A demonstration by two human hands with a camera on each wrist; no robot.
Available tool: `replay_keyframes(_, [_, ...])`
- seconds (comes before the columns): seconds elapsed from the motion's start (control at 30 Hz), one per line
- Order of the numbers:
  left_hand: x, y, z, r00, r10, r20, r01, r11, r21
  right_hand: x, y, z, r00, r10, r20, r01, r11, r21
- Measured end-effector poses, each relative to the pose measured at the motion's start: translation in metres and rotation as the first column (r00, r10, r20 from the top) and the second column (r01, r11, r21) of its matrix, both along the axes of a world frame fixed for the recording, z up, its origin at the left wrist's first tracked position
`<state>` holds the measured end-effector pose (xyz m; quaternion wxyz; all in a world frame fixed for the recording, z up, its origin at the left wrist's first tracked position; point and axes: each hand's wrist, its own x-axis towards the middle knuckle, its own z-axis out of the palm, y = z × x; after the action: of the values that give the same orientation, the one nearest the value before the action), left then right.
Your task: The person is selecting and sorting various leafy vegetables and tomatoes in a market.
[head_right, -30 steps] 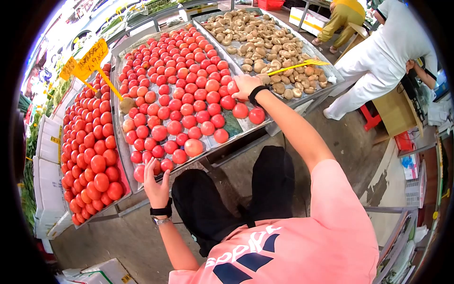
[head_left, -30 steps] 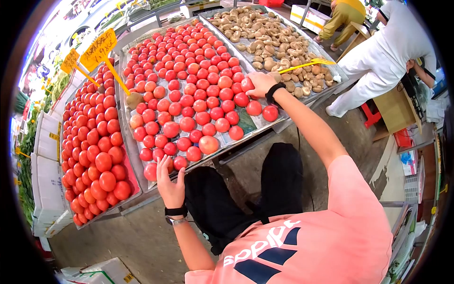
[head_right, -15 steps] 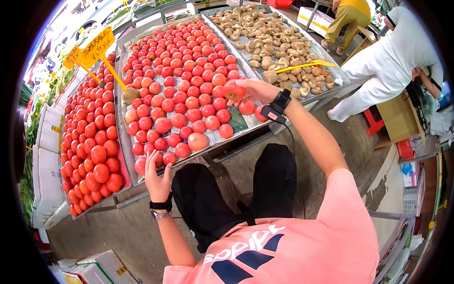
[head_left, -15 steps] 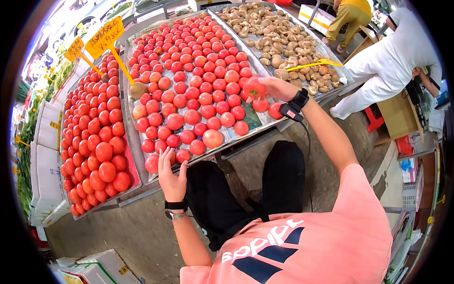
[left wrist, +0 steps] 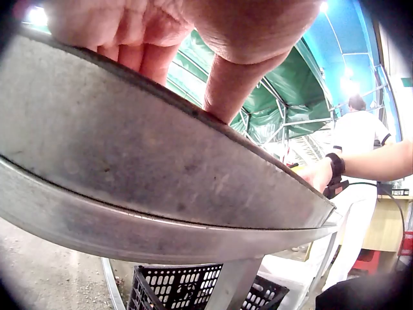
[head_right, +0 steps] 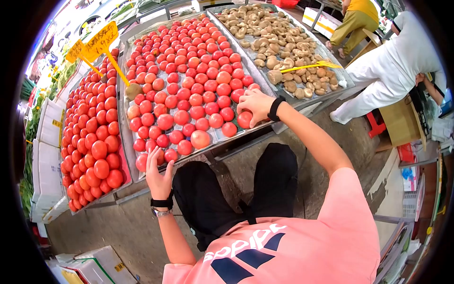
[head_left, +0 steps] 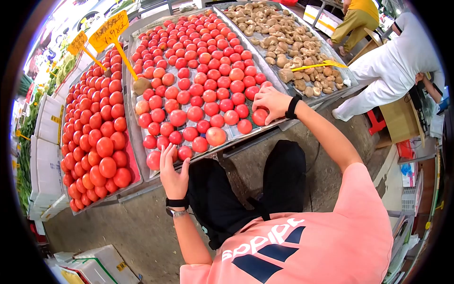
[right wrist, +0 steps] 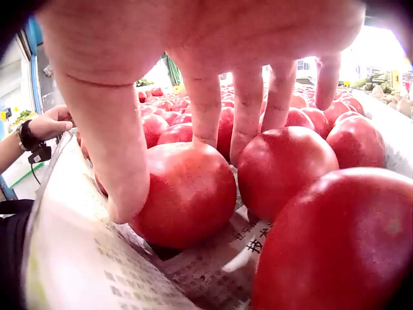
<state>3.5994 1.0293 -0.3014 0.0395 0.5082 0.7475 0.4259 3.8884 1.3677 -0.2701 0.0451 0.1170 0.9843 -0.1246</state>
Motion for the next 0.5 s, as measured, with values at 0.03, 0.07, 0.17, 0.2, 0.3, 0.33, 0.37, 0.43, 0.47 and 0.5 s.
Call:
replay_keyframes(0.03, [0.000, 0.000, 0.000, 1.000, 0.001, -0.003, -0.001, 1.000, 0.001, -0.001, 0.001, -0.001, 1.000, 0.006, 0.024, -0.006, 1.000, 0.001])
replay_keyframes(0.07, [0.001, 0.000, 0.000, 1.000, 0.003, -0.007, -0.003, 1.000, 0.001, -0.002, 0.001, 0.001, 0.999, -0.003, 0.047, 0.003, 1.000, 0.004])
replay_keyframes(0.17, [0.002, 0.000, 0.001, 0.999, 0.004, 0.032, -0.004, 1.000, -0.003, -0.008, -0.002, 0.014, 0.993, -0.055, 0.109, 0.058, 0.998, -0.024])
replay_keyframes(0.2, [0.001, 0.000, 0.001, 1.000, 0.006, 0.026, -0.006, 1.000, -0.003, -0.015, -0.001, 0.013, 0.998, -0.055, 0.026, 0.058, 0.990, -0.125])
replay_keyframes(0.3, [0.001, 0.000, 0.001, 1.000, -0.002, -0.001, 0.002, 1.000, -0.005, -0.037, -0.004, 0.011, 0.980, -0.009, -0.200, -0.014, 0.993, -0.114])
replay_keyframes(0.33, [0.001, 0.000, -0.001, 1.000, -0.003, -0.017, 0.003, 1.000, -0.004, -0.044, -0.008, 0.011, 0.996, -0.017, -0.087, 0.014, 0.999, -0.030])
replay_keyframes(0.37, [0.000, 0.000, -0.001, 0.999, -0.003, -0.034, 0.003, 1.000, -0.003, -0.048, -0.012, 0.006, 0.998, 0.013, -0.055, -0.009, 0.998, 0.056])
replay_keyframes(0.43, [0.000, 0.001, -0.002, 0.999, -0.003, -0.032, 0.004, 1.000, 0.000, -0.055, -0.020, -0.006, 0.999, 0.029, -0.039, -0.021, 0.979, 0.204])
replay_keyframes(0.47, [0.001, 0.000, -0.002, 1.000, 0.000, -0.030, 0.000, 1.000, 0.001, -0.057, -0.023, -0.008, 1.000, 0.018, -0.025, -0.011, 0.969, 0.246])
replay_keyframes(0.5, [0.002, 0.000, 0.000, 1.000, 0.005, -0.013, -0.005, 1.000, 0.002, -0.060, -0.026, -0.009, 1.000, 0.008, -0.012, -0.004, 0.958, 0.287])
